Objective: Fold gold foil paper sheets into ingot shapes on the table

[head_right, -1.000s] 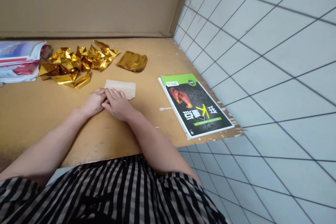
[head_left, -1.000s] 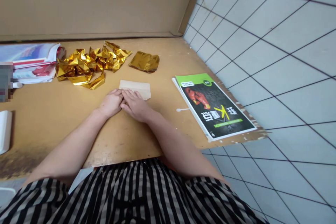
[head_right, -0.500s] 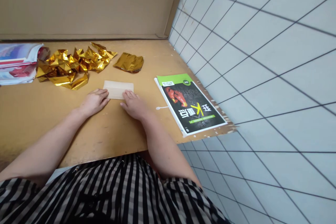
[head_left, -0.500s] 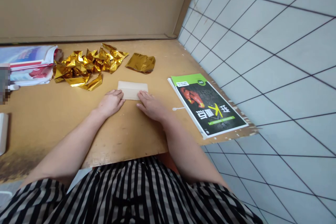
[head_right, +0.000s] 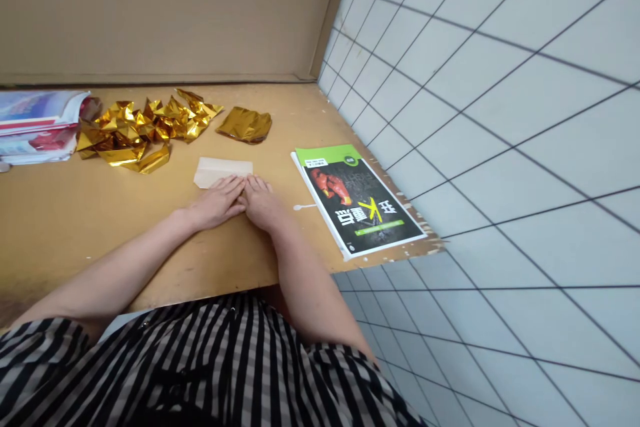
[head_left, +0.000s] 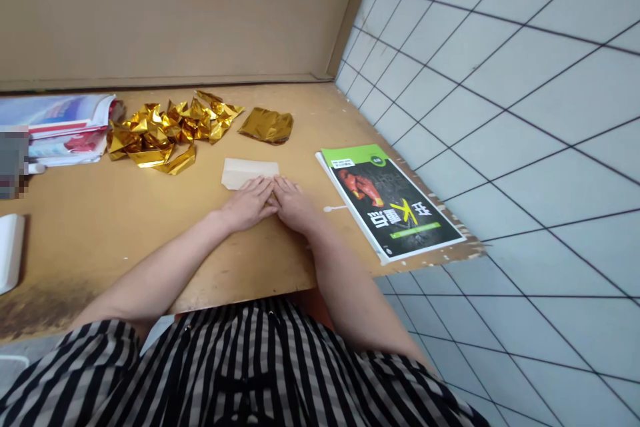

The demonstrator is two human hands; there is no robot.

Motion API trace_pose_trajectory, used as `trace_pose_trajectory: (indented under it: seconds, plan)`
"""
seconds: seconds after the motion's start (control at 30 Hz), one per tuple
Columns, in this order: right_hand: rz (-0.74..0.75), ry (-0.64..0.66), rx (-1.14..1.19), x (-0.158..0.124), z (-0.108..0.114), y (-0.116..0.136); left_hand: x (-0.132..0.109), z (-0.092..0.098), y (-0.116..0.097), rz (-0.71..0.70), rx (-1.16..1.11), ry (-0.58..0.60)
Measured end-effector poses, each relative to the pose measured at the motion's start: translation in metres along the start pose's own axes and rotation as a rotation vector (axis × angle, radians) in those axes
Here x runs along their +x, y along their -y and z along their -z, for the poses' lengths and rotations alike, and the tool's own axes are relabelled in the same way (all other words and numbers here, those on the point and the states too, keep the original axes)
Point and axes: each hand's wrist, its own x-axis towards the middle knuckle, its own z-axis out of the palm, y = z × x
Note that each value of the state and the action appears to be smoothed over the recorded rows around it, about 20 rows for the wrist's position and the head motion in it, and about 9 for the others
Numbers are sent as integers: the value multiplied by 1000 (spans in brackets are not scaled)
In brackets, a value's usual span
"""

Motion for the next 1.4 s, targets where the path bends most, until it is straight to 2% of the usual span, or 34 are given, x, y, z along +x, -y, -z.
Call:
trace_pose_trajectory:
  seconds: [0.07,0.17,0.33,0.47,0.6,0.7,0.83,0.93,1.03,1.13,1.27,1.4]
  plan:
    - [-11,9,2,0,0,-1,1,-3,0,15,-14,35]
    - [-10,3,2,0,0,-3,-7,-3,13,19,-9,47]
    - [-5,1,8,0,0,-6,-34,2,43,84,9,9]
    - [-38,35,4,1,4,-3,-48,4,57,158,15,-18]
    - [-59,57,-22,1,5,-1,-48,2,58,162,22,-53]
    - [-60,2,-61,2,2,3,-46,2,55,165,28,-54]
    - [11,-61,-62,12,-1,25,-46,5,51,178,27,-45]
    - [136,15,-3,24,-4,48,-46,7,50,193,25,-31]
    - [165,60,54,32,-9,59,-46,7,51,185,28,-29]
    - [165,49,59,31,-12,52,-46,6,52,180,33,-34]
    - [133,42,16,16,-11,27,-45,5,52,180,42,-49]
    - [13,-7,-7,1,-9,2,-45,5,52,180,43,-55]
